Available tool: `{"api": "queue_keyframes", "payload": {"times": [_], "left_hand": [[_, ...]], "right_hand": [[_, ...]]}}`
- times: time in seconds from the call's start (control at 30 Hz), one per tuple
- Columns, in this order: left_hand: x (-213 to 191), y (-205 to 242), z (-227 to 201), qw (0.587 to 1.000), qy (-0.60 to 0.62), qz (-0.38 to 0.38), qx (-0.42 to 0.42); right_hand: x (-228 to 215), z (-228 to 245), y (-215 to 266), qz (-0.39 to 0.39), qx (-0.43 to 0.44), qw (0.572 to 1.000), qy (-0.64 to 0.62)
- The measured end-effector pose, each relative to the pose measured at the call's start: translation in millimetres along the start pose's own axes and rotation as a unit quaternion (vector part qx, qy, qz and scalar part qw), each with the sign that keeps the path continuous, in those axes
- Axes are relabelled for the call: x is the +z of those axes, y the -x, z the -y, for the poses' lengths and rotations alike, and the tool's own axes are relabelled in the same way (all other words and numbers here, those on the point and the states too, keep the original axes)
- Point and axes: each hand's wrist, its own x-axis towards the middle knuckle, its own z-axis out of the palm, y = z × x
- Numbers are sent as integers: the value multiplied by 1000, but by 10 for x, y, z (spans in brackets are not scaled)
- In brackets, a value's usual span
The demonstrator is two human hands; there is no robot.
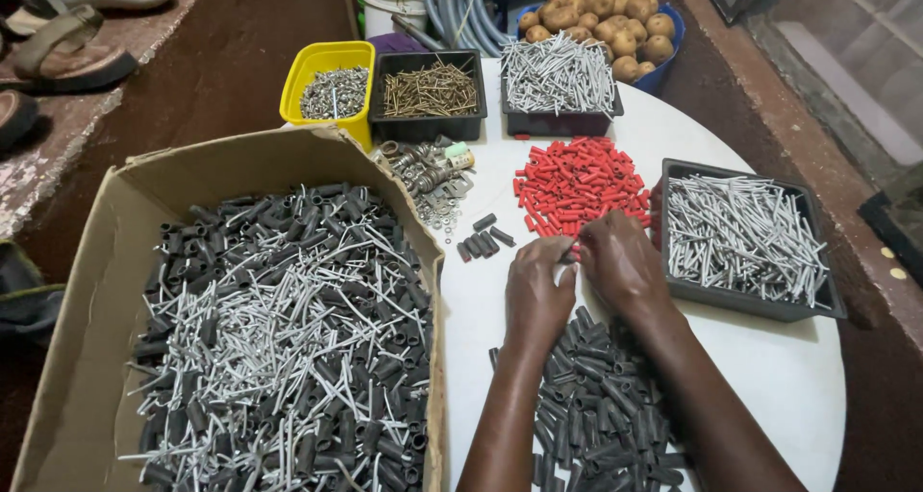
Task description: The person assembles wall anchors by inserting metal nails into black plastic sleeves. They pick up a nail and a sleeve, fit them together, and place the completed fastener into a cardboard box. The person repeats this process continuously, sorting through piles of red and black sleeves and nails on a white table.
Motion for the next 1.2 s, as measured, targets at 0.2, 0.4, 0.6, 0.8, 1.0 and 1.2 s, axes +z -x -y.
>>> {"api": "queue_keyframes", "payload": {"times": [0.2, 0.4, 0.6, 0.8, 1.0, 1.2], "left_hand": [[63, 17, 87, 999, -18, -19, 21], [30, 44, 81, 998, -48, -27, 23], [-301, 30, -388, 980, 169, -48, -90], [-267, -48, -373, 838, 515, -52, -175], [-92, -94, -165, 798, 571, -64, -182], [-137, -109, -158, 782, 583, -83, -203]], "right_hand": [[121, -126, -78, -32, -33, 999, -22], [22, -31, -40, -27, -7, 999, -41], [-182, 30, 25, -209, -44, 953, -215], [-560, 340, 202, -173, -34, 861, -477], [-486, 289, 158, -169, -110, 873, -443], [-531, 363, 213, -195, -165, 909, -330]]}}
